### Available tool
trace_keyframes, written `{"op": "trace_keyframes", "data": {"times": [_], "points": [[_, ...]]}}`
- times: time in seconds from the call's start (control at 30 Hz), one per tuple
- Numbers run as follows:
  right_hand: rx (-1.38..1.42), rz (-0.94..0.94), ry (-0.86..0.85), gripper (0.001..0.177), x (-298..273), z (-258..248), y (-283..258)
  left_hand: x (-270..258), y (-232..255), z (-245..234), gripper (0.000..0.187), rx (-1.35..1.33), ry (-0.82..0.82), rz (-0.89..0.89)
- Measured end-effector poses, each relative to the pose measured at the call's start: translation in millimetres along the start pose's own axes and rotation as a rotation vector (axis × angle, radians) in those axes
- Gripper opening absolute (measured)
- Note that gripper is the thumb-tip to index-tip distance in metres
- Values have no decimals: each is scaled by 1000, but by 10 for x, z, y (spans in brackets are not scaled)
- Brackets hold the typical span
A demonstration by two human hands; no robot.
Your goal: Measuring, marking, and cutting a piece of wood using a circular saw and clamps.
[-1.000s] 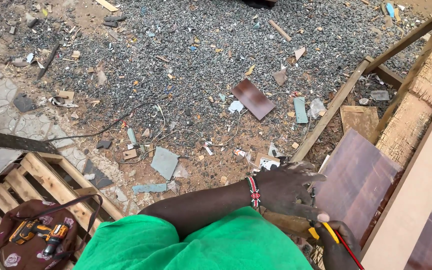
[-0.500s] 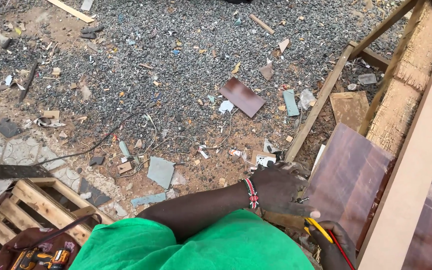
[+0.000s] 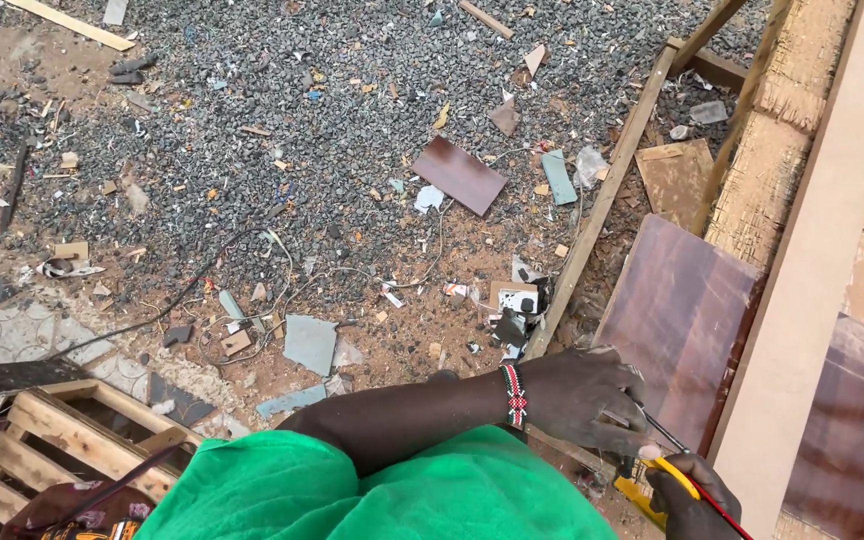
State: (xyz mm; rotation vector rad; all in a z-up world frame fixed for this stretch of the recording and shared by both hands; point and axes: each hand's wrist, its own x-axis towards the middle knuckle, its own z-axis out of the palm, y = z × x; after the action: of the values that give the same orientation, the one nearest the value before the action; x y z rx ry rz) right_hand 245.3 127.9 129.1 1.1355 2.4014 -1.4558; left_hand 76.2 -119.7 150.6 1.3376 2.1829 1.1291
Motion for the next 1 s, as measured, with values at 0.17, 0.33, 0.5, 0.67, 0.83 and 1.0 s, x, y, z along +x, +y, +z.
{"op": "trace_keyframes", "data": {"times": [0.17,0.33,0.5,0.67,0.83,1.0], "points": [[-165,67,61,10,-93,-368,26,281,332,139,116,-106,-146,-34],[97,-43,112,14,-38,-1079,522,581,859,-37,121,-298,-258,-199],[45,-75,403,26,-136,-1819,754,853,716,668,94,-413,-242,-307],[740,-162,346,15,209,-2140,1186,838,186,1731,68,-1100,-166,-974],[659,-173,355,16,585,-2054,1492,686,169,2425,91,-1173,-341,-1036],[697,-248,323,16,784,-1872,1575,798,222,2836,82,-1329,-189,-989]]}}
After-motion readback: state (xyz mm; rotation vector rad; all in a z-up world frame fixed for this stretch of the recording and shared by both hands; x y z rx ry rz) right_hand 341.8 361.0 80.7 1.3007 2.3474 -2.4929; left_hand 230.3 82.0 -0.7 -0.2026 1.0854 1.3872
